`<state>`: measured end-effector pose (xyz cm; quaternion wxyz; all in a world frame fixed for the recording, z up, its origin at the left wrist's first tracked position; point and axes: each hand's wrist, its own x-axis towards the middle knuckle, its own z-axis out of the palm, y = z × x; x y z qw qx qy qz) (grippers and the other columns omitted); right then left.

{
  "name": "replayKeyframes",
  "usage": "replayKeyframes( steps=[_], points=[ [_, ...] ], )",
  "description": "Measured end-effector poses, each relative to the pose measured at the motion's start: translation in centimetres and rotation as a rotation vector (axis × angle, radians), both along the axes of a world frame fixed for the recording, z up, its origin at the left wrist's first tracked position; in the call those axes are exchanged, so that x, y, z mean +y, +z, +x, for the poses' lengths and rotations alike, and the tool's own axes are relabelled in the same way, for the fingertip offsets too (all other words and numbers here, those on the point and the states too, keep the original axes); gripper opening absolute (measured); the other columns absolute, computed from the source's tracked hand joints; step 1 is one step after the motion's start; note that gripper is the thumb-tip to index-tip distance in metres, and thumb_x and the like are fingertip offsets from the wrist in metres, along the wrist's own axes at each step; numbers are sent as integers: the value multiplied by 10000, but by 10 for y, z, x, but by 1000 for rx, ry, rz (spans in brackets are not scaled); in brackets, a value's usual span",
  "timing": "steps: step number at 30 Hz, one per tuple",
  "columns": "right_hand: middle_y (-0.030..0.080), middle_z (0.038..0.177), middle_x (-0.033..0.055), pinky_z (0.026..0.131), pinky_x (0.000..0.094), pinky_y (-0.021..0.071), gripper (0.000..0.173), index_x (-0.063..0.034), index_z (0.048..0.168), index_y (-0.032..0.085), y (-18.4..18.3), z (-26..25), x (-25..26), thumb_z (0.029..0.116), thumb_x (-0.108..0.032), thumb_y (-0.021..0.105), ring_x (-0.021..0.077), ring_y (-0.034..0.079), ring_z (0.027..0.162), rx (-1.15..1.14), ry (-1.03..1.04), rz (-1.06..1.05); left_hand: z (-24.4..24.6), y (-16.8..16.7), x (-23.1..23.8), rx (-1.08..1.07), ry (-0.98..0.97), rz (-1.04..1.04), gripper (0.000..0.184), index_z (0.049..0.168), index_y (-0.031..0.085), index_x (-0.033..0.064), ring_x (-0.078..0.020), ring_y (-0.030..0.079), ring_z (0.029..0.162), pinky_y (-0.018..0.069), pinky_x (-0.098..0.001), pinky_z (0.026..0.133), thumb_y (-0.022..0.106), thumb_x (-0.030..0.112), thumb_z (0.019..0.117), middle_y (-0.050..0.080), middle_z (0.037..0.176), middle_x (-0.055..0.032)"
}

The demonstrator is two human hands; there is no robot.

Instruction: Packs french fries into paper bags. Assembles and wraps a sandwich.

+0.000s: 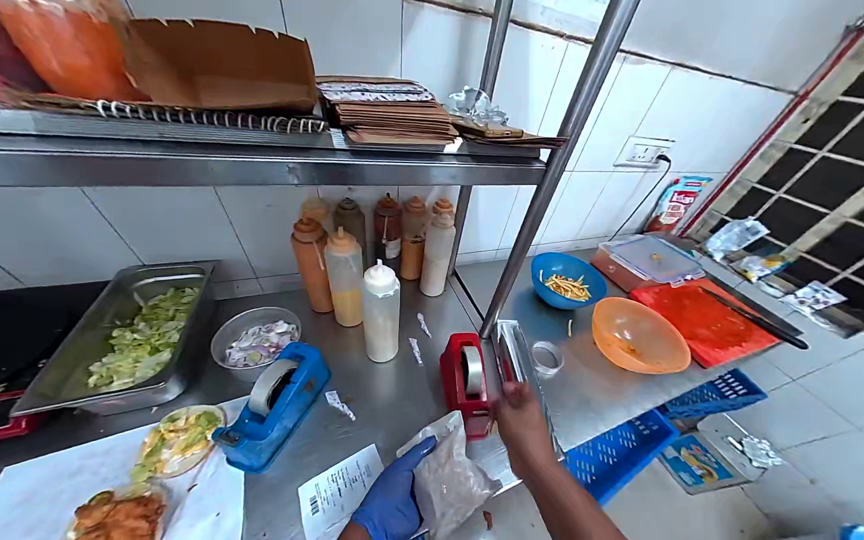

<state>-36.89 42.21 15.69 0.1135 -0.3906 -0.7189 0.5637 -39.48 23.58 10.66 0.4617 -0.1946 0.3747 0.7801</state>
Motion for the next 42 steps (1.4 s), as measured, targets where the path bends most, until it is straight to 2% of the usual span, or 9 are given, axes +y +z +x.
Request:
replayKeyframes(
  steps=[4,9,16,20,25,28,32,37,42],
  points=[
    [682,774,90,640,355,532,366,39,1244,520,-27,44,-18,965,-102,709,168,643,653,-56,-47,-138,-1,3,-26,87,64,-115,400,1298,605,-1,-325,710,1041,592,-531,897,575,305,1042,712,1133,-211],
    [718,764,14,536,252,384,144,-26,1062,738,-48,40,-2,1005,-135,663,60,516,561,-90,89,-255,7,15,-51,166,102,-308,365,1260,606,-15,-282,730,990,626,-473,833,630,257,1018,726,1093,-179],
    [657,707,24,464,223,351,287,-27,927,711,-57,41,7,1070,-237,578,63,456,497,-30,54,-412,32,-9,-74,140,132,-312,415,1291,596,-20,-310,726,1053,622,-504,884,683,244,983,728,1136,-194],
    [616,641,25,453,234,379,266,-11,889,697,-60,28,6,1052,-200,604,79,471,477,-57,18,-440,46,20,-69,167,196,-347,296,1254,580,-41,-289,733,1002,625,-463,861,622,135,1019,732,1083,-194],
    [524,602,-10,431,229,372,180,-42,866,641,-60,32,-11,1021,-113,583,71,430,459,-166,40,-598,54,46,-61,207,202,-397,304,1297,542,-27,-256,726,1007,620,-437,865,575,139,1045,723,1097,-171],
    [547,621,-19,456,220,404,250,-20,941,680,-23,49,-24,1073,-172,532,60,461,485,9,253,-613,51,35,-69,310,240,-423,329,1270,592,-34,-271,733,1009,618,-460,895,636,171,1016,738,1093,-172],
    [614,659,-8,481,231,431,256,-32,938,722,16,46,-59,1050,-209,576,63,503,511,-62,690,-561,56,12,-87,414,324,-470,398,1233,641,-33,-288,744,990,624,-474,905,742,222,943,749,1072,-189],
    [664,666,-14,474,245,406,323,-62,877,749,2,14,-122,1037,-314,625,57,513,496,-209,930,-313,73,20,-103,537,479,-525,318,1295,634,-21,-243,737,1015,618,-424,924,609,145,1025,739,1133,-165],
    [703,702,4,567,295,520,440,-59,882,740,3,-14,-185,1015,-463,627,98,625,567,-449,1196,-104,87,18,-148,592,626,-663,322,1326,623,-19,-186,697,1124,578,-376,996,524,126,1057,712,1243,-118]
  ],
)
